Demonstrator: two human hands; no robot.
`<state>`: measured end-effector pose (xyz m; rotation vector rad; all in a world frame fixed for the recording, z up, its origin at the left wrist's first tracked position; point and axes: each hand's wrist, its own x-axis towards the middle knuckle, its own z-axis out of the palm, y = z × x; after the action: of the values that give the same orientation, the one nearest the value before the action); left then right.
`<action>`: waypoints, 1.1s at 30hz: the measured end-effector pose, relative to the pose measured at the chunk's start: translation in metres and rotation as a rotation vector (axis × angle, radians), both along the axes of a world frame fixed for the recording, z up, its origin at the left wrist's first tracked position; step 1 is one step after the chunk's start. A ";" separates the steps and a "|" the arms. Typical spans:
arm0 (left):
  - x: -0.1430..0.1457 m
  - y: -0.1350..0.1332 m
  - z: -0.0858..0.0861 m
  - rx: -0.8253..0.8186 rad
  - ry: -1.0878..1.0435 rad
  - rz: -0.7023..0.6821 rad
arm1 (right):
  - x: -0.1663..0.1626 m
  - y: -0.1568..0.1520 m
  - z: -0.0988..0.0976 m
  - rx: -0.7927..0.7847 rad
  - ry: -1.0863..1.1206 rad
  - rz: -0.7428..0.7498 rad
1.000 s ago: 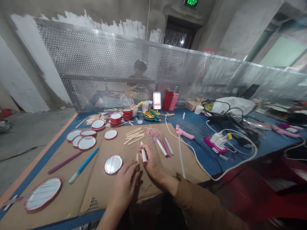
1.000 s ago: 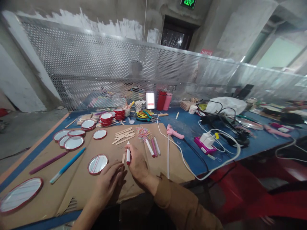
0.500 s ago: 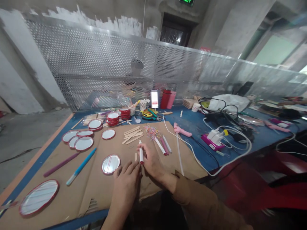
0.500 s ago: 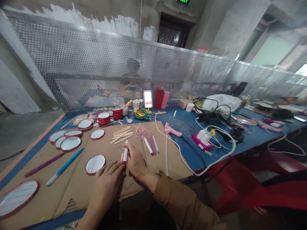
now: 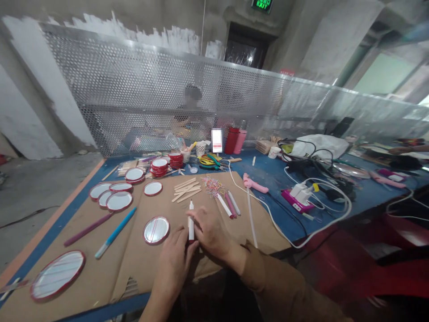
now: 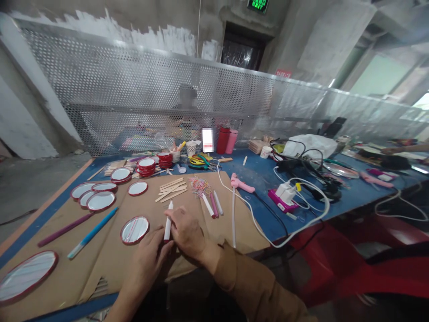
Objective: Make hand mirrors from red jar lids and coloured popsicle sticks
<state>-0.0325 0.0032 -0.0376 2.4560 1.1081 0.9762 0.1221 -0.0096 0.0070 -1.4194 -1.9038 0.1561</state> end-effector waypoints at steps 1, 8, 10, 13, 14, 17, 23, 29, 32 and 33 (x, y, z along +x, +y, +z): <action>0.000 0.000 0.002 -0.041 -0.002 -0.011 | 0.000 0.000 0.000 0.003 -0.012 0.018; 0.000 -0.004 0.008 -0.199 -0.007 0.005 | 0.001 0.000 0.000 0.000 -0.032 0.025; 0.000 -0.004 0.009 -0.200 -0.021 0.011 | -0.002 0.000 -0.001 -0.002 -0.040 0.031; 0.001 -0.005 0.012 -0.211 -0.024 0.019 | -0.001 -0.001 -0.002 0.010 -0.076 0.043; 0.001 -0.006 0.012 -0.211 -0.017 0.030 | 0.003 -0.002 -0.002 0.019 -0.093 0.034; 0.002 -0.005 0.010 -0.188 0.004 0.068 | 0.039 -0.009 0.008 0.017 -0.169 -0.173; 0.003 -0.004 0.002 -0.100 0.010 0.067 | 0.163 -0.025 0.042 -0.450 -0.444 -0.868; 0.003 -0.004 -0.003 -0.047 0.051 0.105 | 0.197 -0.019 0.029 -0.598 -0.443 -0.907; 0.003 -0.004 -0.005 -0.020 0.042 0.101 | 0.192 -0.014 0.021 -0.558 -0.468 -0.994; 0.003 -0.003 -0.006 -0.009 0.039 0.103 | 0.191 -0.013 0.020 -0.541 -0.478 -1.025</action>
<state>-0.0296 -0.0001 -0.0434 2.4414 1.2601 0.9536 0.3133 -0.0228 0.0272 -2.8235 -1.2491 -0.2002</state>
